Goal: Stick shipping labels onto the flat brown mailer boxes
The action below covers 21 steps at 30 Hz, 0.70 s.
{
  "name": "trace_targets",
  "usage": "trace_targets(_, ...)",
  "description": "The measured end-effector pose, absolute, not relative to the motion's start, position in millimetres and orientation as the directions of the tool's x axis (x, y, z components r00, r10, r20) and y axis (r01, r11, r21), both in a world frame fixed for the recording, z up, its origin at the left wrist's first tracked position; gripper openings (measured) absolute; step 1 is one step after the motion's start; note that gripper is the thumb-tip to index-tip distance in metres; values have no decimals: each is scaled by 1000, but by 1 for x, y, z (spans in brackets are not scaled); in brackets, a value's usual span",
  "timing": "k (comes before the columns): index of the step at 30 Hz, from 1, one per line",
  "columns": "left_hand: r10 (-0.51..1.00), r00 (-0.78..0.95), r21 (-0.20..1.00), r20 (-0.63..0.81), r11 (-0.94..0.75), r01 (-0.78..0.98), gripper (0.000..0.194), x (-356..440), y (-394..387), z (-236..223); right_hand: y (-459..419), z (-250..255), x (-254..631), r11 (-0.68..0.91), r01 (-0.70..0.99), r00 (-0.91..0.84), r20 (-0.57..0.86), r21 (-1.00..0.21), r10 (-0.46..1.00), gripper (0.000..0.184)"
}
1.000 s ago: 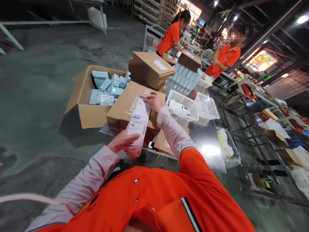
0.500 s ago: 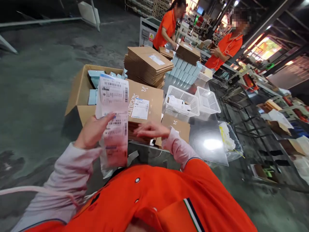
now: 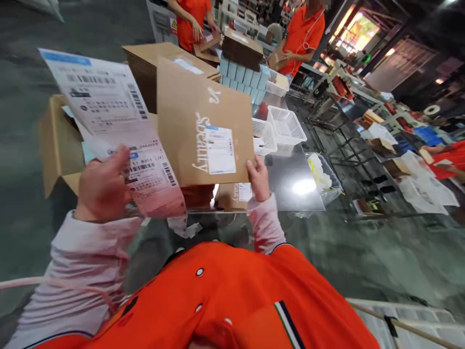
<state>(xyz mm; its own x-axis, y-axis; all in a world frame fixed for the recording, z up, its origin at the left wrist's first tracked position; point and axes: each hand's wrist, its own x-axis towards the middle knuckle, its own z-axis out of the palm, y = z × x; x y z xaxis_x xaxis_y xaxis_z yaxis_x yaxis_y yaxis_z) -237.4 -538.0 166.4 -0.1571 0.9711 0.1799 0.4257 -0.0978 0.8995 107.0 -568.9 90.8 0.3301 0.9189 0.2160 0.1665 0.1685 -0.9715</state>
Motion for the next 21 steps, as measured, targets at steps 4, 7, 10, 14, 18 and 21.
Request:
trace_targets(4,990,-124,952,70,-29,306,30,-223,-570,182,-609,96,187,-86,352,523,119,-932,844,77)
trace_targets(7,991,-120,990,64,-48,131,44,-205,-591,172,-620,98,177,-289,507,544,42,-812,838,84)
trace_targets(10,1000,-18,992,6,-4,128,54,-186,-605,152,-615,98,105,14,412,90,55,-911,994,89)
trace_targets(14,968,224,983,-110,73,167,64,-176,-607,137,-610,91,7,186,67,-108,178,-980,978,55)
trace_targets(18,994,71,997,-80,81,-4,56,-179,-600,133,-609,96,-12,157,44,-222,143,-987,964,58)
trace_targets(21,995,5,995,-100,100,6,49,-175,-601,127,-594,113,3,172,115,-213,145,-978,966,57)
